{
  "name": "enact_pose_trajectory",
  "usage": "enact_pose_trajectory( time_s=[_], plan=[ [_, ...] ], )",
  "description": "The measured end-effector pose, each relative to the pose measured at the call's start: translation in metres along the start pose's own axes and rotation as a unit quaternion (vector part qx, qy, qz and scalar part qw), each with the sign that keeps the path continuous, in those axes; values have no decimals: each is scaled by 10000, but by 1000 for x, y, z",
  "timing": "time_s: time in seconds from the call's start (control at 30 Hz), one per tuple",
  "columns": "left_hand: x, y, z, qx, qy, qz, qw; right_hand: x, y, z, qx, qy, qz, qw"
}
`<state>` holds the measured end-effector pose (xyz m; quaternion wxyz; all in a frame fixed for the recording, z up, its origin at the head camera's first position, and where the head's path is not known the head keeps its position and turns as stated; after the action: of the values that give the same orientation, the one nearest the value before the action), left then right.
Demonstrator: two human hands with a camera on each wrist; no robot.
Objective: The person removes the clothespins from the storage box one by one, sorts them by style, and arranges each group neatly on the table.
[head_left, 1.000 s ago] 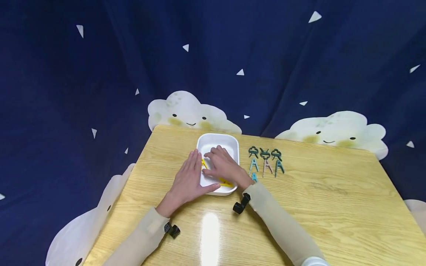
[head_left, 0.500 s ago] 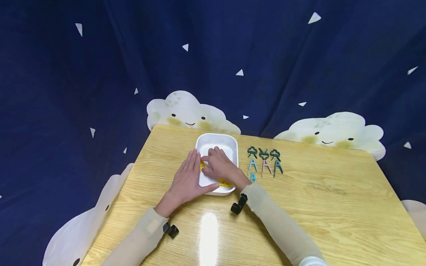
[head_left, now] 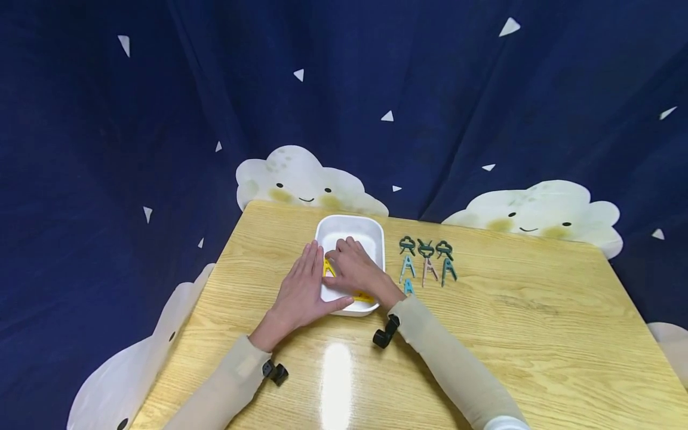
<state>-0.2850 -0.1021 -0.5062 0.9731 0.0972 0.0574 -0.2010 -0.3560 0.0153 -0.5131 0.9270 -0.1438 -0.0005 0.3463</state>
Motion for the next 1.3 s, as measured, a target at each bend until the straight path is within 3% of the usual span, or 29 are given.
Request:
enact_pose_trajectory(
  time_s=[0.83,1.1,1.3],
  plan=[
    [1,1,0,-16,44,-21,10000,1,-3,-2,50,-239,50,9997],
    [2,0,1,22,53,-23,10000,-1,-4,-1,124,-100,195,9997],
    [1,1,0,-22,14,1,10000,0,-3,7,-107,198,63,9997]
  ],
)
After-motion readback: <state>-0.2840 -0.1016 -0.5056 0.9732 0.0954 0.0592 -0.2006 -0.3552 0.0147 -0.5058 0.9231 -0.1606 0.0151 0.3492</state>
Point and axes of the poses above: each hand's wrist, its own x-axis away from the middle knuckle, its own z-axis out of the back of the hand, y = z × x, the point moved 6 cm from there along -x, towards the middle knuckle, and after that the axes turned 6 degrees about -x, right-handed, at the moved point
